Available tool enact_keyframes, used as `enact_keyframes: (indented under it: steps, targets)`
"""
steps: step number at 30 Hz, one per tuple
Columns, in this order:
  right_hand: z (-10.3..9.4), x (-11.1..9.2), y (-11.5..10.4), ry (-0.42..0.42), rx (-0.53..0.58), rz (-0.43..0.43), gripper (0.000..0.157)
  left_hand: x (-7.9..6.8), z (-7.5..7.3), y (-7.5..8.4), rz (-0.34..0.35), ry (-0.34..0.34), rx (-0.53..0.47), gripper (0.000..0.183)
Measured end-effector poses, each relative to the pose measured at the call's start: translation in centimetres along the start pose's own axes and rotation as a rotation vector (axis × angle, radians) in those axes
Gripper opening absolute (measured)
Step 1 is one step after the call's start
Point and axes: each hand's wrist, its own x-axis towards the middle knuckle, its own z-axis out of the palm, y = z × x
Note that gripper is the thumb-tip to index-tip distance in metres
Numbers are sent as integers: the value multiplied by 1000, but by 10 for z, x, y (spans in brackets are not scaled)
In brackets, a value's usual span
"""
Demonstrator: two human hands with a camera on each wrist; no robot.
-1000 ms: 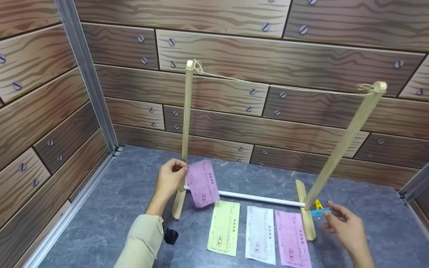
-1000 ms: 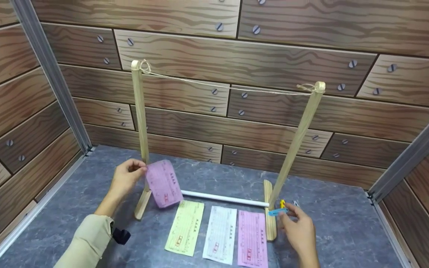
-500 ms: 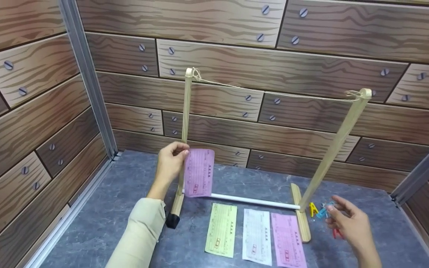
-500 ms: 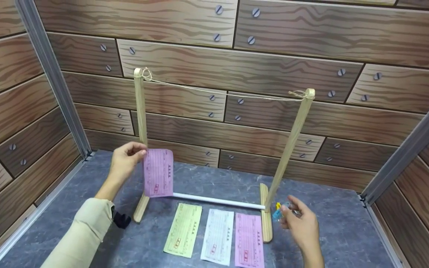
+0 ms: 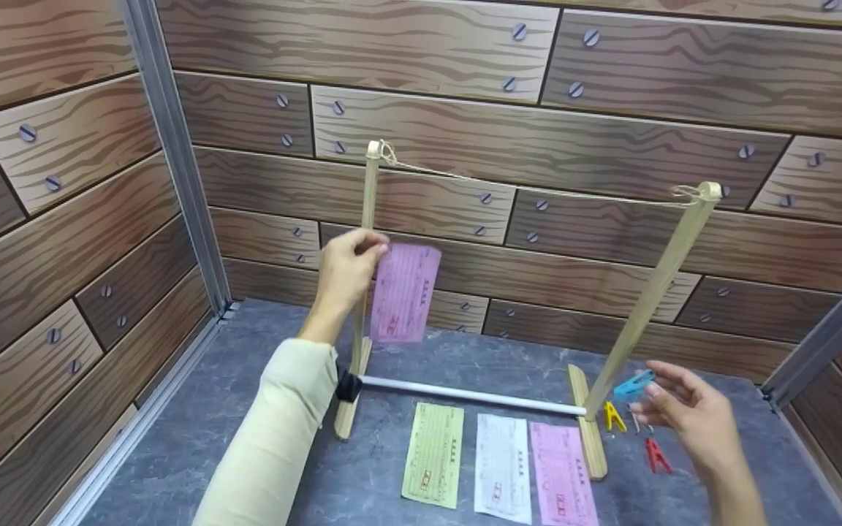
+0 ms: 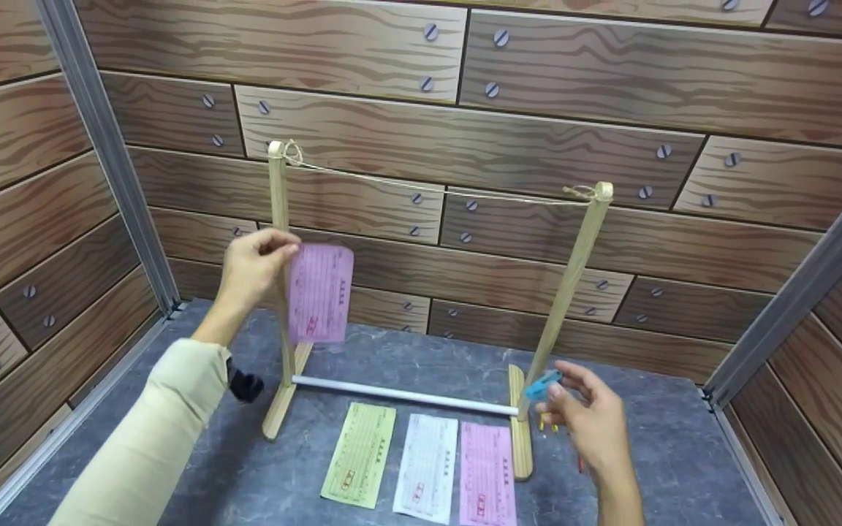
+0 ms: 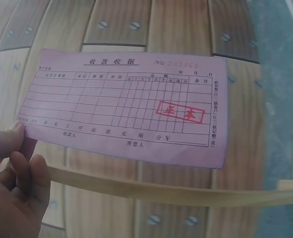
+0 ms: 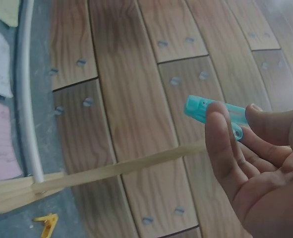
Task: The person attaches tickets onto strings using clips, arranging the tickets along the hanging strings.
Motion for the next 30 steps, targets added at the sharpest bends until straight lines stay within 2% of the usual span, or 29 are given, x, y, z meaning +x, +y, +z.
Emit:
enact_keyframes:
  steps: [5,9,15,22,26,30]
  targets:
    - [8,2,-18,-38,-7,-14,24,24,-1,21,28,-4,17,7]
    - [16,4,-33,-64,-26,-45,25,41,-3,41,12,-10,9,8]
    - [32,5,-58,-89,-36,-131,31,59,-6,62,26,18,-3,7]
    - [52,12,-86,-166,-95,-207,34,67,-12,68,12,42,-70,6]
    - [62,15,-104,-193,-85,-238,35,68,-13,68,-23,39,-120,5]
    - [71,18,-121,-220,-71,-263,36,70,-11,69,-31,53,-146,4]
